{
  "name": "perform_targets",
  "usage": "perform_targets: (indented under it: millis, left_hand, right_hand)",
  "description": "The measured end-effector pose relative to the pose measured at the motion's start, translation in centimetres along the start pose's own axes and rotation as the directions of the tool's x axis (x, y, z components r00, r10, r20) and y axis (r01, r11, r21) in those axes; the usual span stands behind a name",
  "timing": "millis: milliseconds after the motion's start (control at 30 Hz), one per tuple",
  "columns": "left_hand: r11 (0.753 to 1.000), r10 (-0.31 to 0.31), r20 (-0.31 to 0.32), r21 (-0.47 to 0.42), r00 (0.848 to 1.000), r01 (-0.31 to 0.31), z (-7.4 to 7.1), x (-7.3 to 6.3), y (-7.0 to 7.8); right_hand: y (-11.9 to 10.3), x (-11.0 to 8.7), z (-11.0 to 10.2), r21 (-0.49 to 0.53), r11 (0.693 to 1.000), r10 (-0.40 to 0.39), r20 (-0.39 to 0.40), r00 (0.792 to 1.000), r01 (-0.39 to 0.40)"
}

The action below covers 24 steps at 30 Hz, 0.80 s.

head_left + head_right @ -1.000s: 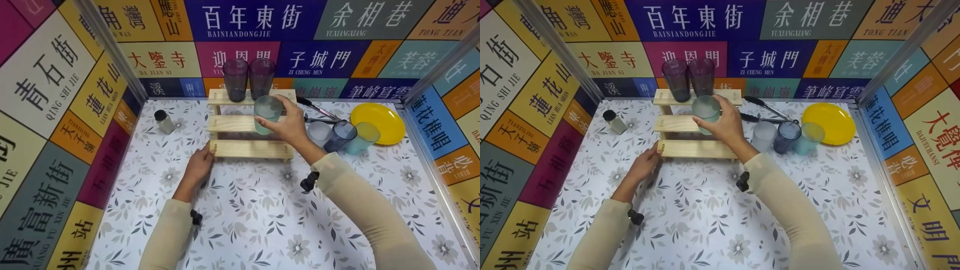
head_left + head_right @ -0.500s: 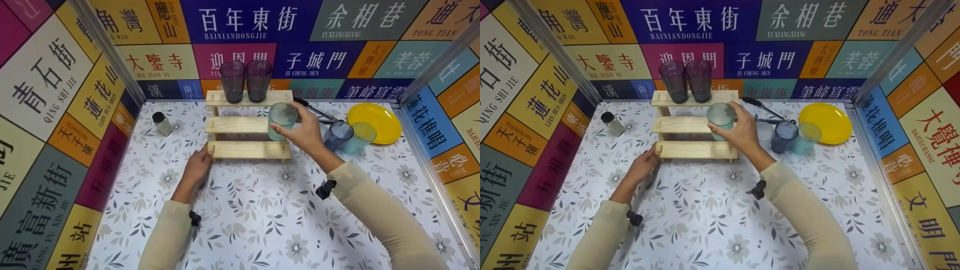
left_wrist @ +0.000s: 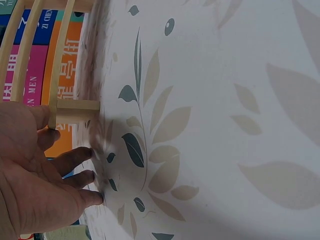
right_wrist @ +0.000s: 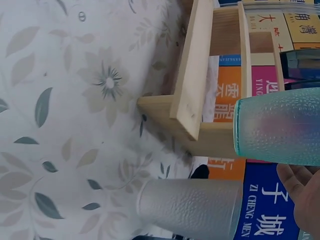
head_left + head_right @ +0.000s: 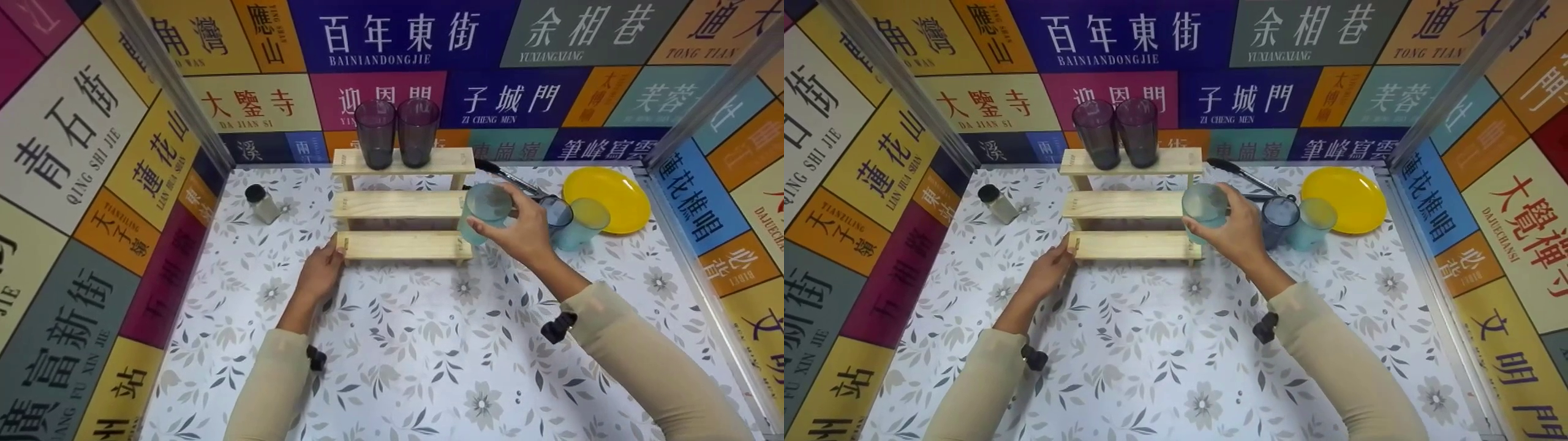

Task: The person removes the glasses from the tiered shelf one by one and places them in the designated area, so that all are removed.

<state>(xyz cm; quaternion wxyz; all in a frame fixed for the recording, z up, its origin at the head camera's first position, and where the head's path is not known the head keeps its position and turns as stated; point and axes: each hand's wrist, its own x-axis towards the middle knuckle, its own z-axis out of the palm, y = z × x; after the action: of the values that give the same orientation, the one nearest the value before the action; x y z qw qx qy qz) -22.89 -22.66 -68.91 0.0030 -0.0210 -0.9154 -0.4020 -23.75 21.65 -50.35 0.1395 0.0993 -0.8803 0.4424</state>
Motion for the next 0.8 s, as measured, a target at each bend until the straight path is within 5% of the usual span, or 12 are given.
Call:
perform_targets:
  millis: [533, 800]
  left_hand:
    - [0.998, -0.061, 0.028, -0.001, 0.998, 0.061, 0.0, -0.1, -0.1]
    - [0.999, -0.041, 0.027, -0.007, 0.999, 0.042, 0.0, 0.1, -0.5]
  right_hand:
    - [3.3, -3.0, -1.8, -0.054, 0.999, 0.007, 0.017, 1.0, -0.006]
    - [4.4, -4.3, -2.2, -0.072, 0.997, 0.027, 0.013, 1.0, -0.026]
